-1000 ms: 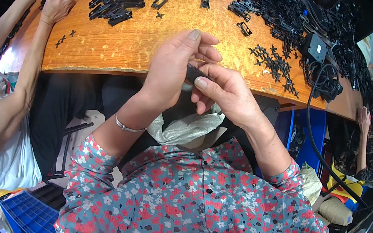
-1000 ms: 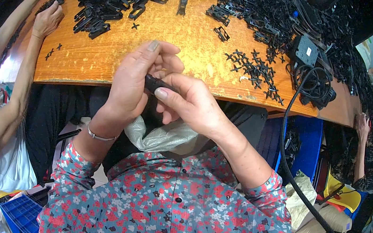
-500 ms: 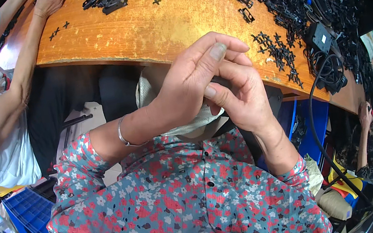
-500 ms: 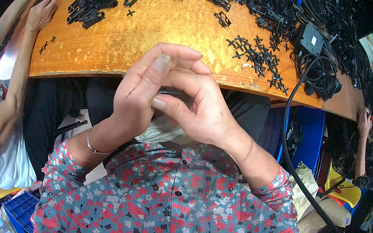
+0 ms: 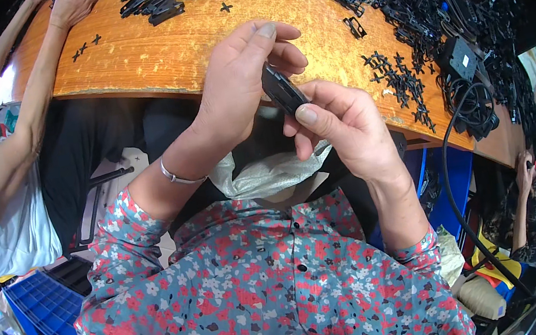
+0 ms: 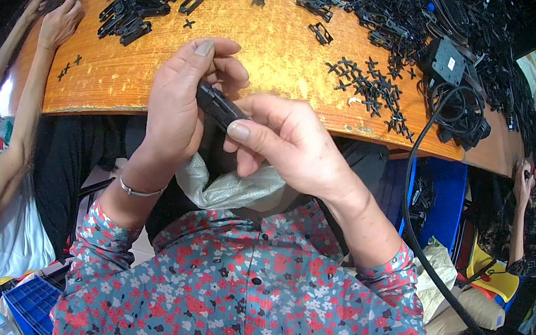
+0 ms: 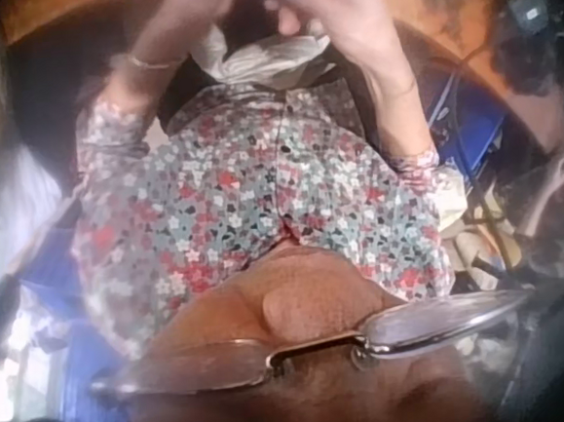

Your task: The person assembles small plastic components by picking up individual pieces from the table, fitting them together by hand, and dropping the assembled parts into a bag.

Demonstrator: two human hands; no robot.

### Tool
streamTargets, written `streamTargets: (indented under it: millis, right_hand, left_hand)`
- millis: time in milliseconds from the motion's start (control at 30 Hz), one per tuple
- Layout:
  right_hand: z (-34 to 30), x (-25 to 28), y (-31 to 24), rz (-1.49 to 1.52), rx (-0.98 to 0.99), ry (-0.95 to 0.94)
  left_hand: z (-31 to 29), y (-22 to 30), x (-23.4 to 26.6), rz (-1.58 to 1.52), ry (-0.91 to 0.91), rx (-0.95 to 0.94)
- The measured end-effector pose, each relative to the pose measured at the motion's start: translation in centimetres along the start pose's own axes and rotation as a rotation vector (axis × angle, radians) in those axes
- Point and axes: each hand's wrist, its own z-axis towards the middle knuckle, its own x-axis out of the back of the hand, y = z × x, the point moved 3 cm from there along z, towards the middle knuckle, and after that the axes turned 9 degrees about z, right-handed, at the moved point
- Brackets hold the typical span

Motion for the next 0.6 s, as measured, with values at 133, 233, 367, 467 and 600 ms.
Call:
streamTargets:
  millis: [133,233,367,467,600]
  right_hand:
    - [0.6,0.0,1.3,-0.086,0.04,0.083]
    - [0.6,-0.1,2.0,-0.063,0.03,0.067]
    - [0.3,-0.6,2.4,-0.119,-0.042,0.057]
    - [0.2,0.1,2.3,-0.598,0.033,0.027]
    - [0.1,2.3,0.6,-0.64,0.152,0.106]
  left_hand:
    - [-0.1,0.2,-0.2,0.039,0.037,-0.017]
    - [-0.4,-0.3,-0.1,0.065,0.011,-0.027]
    - [-0.9,0.0,0.6,0.188,-0.044,0.063]
    - [-0.1,1.5,1.3,0.312,-0.055,-0.04]
    - [2.2,2.9,2.3,0.417,-0.009,-0.099]
